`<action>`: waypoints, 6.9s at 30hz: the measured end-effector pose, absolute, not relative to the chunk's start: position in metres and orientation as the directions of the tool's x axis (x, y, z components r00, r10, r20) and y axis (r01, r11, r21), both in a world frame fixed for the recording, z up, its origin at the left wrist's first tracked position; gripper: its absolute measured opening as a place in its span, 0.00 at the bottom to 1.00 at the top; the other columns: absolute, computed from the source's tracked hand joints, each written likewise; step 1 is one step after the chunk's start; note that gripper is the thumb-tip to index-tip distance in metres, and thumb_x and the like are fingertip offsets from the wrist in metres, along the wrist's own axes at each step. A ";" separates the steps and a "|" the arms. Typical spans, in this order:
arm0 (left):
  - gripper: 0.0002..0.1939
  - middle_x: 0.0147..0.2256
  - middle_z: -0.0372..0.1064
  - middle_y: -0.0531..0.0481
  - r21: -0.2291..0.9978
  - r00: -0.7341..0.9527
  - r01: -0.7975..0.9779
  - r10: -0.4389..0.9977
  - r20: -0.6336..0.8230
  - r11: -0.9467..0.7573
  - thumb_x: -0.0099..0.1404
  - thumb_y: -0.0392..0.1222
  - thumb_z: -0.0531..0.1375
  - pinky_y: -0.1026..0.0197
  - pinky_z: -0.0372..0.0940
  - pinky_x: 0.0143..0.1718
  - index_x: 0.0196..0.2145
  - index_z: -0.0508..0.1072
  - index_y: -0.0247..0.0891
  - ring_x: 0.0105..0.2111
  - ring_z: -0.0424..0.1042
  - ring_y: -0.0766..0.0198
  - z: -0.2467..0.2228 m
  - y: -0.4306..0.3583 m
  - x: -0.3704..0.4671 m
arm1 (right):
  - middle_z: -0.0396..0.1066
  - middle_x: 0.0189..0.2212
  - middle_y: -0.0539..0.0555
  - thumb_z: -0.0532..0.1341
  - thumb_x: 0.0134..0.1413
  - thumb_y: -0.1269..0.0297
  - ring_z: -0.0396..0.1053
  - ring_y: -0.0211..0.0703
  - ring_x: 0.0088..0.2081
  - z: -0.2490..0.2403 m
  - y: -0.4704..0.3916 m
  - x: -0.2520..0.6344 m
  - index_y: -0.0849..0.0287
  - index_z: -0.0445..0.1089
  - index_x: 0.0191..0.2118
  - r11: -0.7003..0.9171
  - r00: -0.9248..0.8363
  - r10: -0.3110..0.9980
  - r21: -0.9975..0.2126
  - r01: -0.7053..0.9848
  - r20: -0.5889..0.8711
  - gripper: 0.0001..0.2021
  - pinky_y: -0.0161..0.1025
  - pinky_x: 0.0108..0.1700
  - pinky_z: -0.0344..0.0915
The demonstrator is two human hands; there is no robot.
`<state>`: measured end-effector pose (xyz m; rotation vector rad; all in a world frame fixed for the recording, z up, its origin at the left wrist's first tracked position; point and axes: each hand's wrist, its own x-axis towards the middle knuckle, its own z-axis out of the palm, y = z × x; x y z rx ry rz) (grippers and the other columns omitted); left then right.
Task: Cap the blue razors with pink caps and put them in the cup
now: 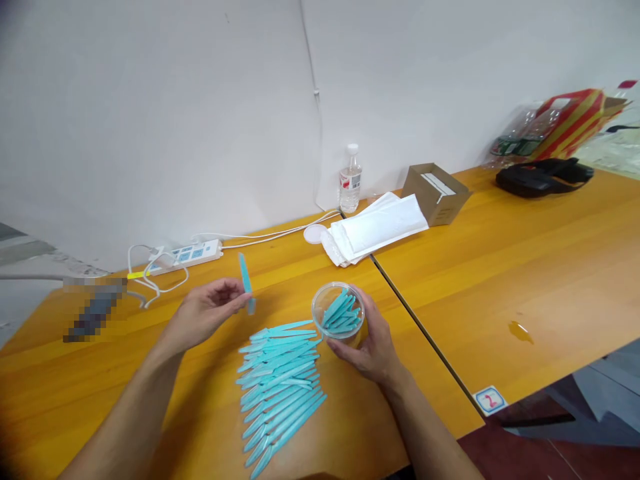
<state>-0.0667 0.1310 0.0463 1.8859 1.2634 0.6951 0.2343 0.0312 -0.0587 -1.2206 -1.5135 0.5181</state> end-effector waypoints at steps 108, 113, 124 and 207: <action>0.06 0.27 0.73 0.54 0.439 0.650 0.741 0.706 -0.282 -0.507 0.60 0.38 0.60 0.64 0.53 0.28 0.28 0.77 0.42 0.26 0.68 0.66 0.007 0.083 -0.023 | 0.62 0.61 0.63 0.70 0.48 0.57 0.62 0.60 0.61 -0.054 0.031 0.234 0.55 0.53 0.67 0.391 0.088 0.877 -0.808 0.441 0.472 0.42 0.57 0.63 0.60; 0.07 0.26 0.71 0.54 0.787 0.581 0.557 0.801 -0.142 -0.264 0.64 0.41 0.60 0.66 0.60 0.28 0.31 0.76 0.38 0.26 0.67 0.68 0.038 0.087 -0.034 | 0.62 0.61 0.63 0.70 0.48 0.57 0.61 0.59 0.61 -0.053 0.032 0.234 0.55 0.54 0.66 0.399 0.078 0.878 -0.812 0.425 0.472 0.41 0.57 0.63 0.60; 0.06 0.32 0.73 0.51 0.860 0.482 0.233 0.822 0.303 -0.453 0.63 0.43 0.64 0.65 0.61 0.32 0.35 0.77 0.38 0.29 0.66 0.68 0.080 0.101 0.038 | 0.64 0.60 0.62 0.71 0.47 0.57 0.64 0.58 0.60 -0.043 0.037 0.238 0.55 0.55 0.65 0.403 0.044 0.881 -0.795 0.453 0.471 0.41 0.56 0.61 0.63; 0.10 0.40 0.75 0.48 0.430 0.673 0.704 0.724 -0.149 -0.565 0.65 0.38 0.58 0.62 0.63 0.41 0.41 0.78 0.43 0.40 0.73 0.60 -0.011 0.105 -0.040 | 0.62 0.61 0.62 0.68 0.50 0.58 0.62 0.56 0.62 -0.020 0.100 0.205 0.57 0.53 0.65 0.509 -0.233 0.861 -0.766 0.392 0.452 0.39 0.51 0.64 0.60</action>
